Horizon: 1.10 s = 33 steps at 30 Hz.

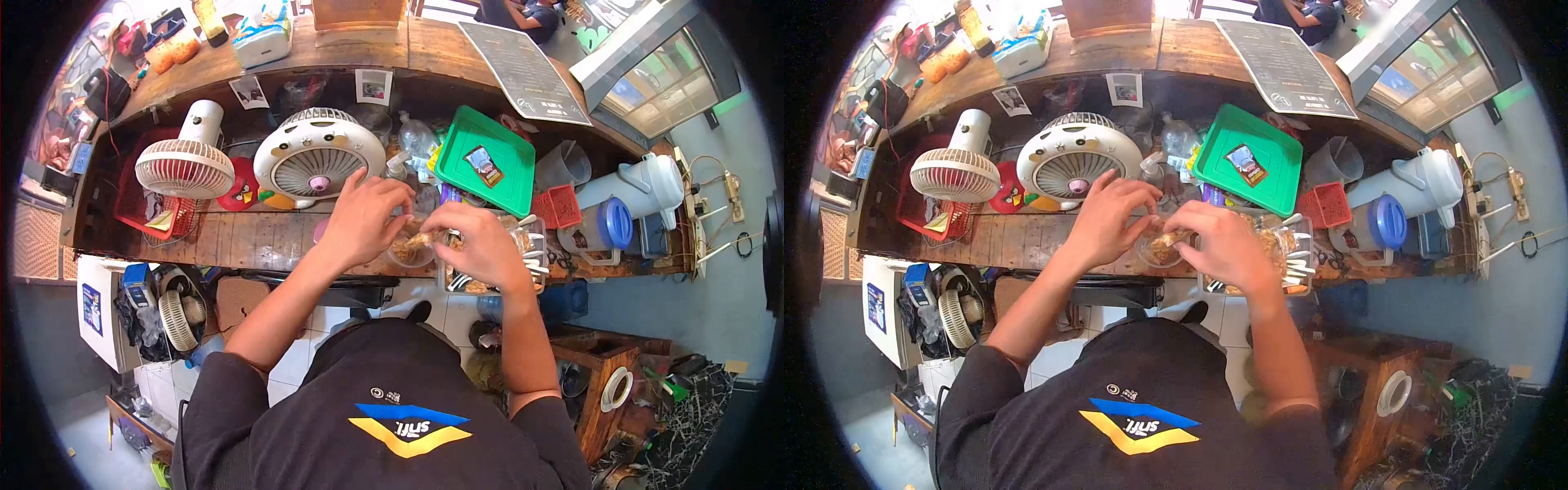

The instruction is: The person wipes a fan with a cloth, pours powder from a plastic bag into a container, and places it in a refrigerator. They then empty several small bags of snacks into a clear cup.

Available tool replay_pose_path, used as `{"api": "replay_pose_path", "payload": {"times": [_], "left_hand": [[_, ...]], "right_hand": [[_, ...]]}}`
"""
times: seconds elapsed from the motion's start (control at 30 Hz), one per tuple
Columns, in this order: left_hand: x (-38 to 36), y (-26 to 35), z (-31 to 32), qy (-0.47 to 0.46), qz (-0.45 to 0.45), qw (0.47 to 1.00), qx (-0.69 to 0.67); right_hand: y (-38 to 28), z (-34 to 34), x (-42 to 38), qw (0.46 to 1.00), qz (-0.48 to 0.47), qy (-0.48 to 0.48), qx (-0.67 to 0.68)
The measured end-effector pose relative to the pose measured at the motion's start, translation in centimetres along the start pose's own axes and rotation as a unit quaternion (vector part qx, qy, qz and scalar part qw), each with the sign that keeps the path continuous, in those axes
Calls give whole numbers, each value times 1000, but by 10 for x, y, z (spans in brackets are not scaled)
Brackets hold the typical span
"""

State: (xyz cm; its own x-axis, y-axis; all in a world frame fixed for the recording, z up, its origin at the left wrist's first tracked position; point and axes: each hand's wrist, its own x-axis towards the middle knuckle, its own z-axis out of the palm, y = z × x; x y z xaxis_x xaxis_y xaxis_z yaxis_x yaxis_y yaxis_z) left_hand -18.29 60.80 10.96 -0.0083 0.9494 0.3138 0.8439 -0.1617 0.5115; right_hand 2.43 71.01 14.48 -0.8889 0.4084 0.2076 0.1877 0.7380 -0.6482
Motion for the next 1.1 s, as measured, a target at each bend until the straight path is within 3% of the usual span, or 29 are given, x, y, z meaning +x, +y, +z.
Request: {"api": "replay_pose_path", "payload": {"times": [0.17,0.23,0.57,0.67,0.77,0.83,0.87,0.93,1.0,1.07,1.1], "left_hand": [[-1,5,9,6,-26,998,52],[-1,5,13,-6,-41,993,107],[-4,4,28,26,-33,986,164],[-6,3,27,16,-37,989,139],[-11,4,24,29,-33,995,94],[-12,11,19,91,11,996,21],[-13,18,16,87,16,996,18],[-16,41,6,183,41,982,-31],[-19,55,14,182,78,977,-79],[-24,70,34,117,105,959,-236],[-24,77,45,99,109,959,-244]], "right_hand": [[-3,8,8,988,-40,-21,-145],[-2,15,11,972,-32,-71,-220],[3,30,19,927,-18,-144,-346],[-1,22,17,935,2,-146,-323],[-6,9,5,977,-7,-58,-208],[-7,2,-6,996,-7,30,-86],[-3,1,-14,996,-1,33,-88],[8,5,-34,991,2,133,3],[18,6,-54,986,22,161,30],[30,3,-75,977,124,170,39],[33,-1,-84,972,155,172,25]]}}
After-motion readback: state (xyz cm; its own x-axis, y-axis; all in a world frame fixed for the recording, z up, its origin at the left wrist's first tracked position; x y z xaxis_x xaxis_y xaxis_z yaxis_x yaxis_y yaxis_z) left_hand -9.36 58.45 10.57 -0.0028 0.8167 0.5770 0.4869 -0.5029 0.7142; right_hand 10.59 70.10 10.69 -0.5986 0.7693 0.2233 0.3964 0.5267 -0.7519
